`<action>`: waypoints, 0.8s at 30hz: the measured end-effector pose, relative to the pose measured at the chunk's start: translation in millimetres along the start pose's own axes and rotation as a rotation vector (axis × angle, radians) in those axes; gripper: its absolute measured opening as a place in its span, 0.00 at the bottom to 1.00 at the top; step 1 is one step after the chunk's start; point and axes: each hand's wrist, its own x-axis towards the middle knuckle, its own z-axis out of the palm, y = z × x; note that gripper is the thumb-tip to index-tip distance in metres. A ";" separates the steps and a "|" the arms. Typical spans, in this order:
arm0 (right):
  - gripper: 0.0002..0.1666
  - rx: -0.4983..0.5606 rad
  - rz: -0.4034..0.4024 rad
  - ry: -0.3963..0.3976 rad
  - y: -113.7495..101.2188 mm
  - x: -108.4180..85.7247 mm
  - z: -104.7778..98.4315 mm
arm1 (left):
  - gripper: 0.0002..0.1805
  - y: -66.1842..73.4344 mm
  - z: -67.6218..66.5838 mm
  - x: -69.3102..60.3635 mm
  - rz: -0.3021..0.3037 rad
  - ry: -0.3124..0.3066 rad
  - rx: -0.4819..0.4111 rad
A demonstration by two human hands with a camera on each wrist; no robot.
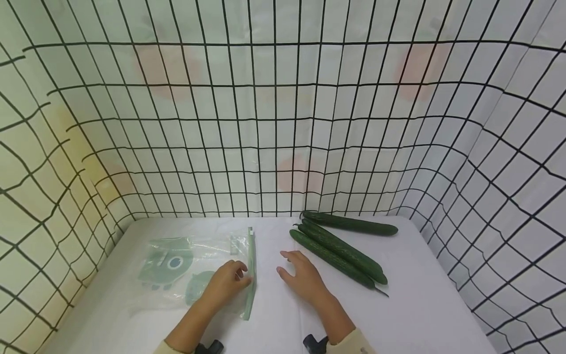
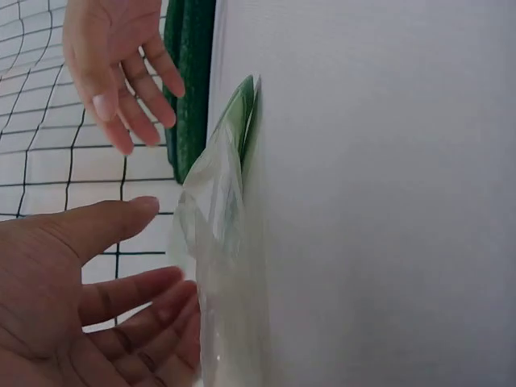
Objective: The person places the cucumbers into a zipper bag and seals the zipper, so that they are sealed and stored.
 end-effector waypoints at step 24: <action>0.22 0.062 -0.080 -0.143 -10.3 1.1 21.0 | 0.09 -2.6 2.6 2.8 -0.109 -0.058 -0.121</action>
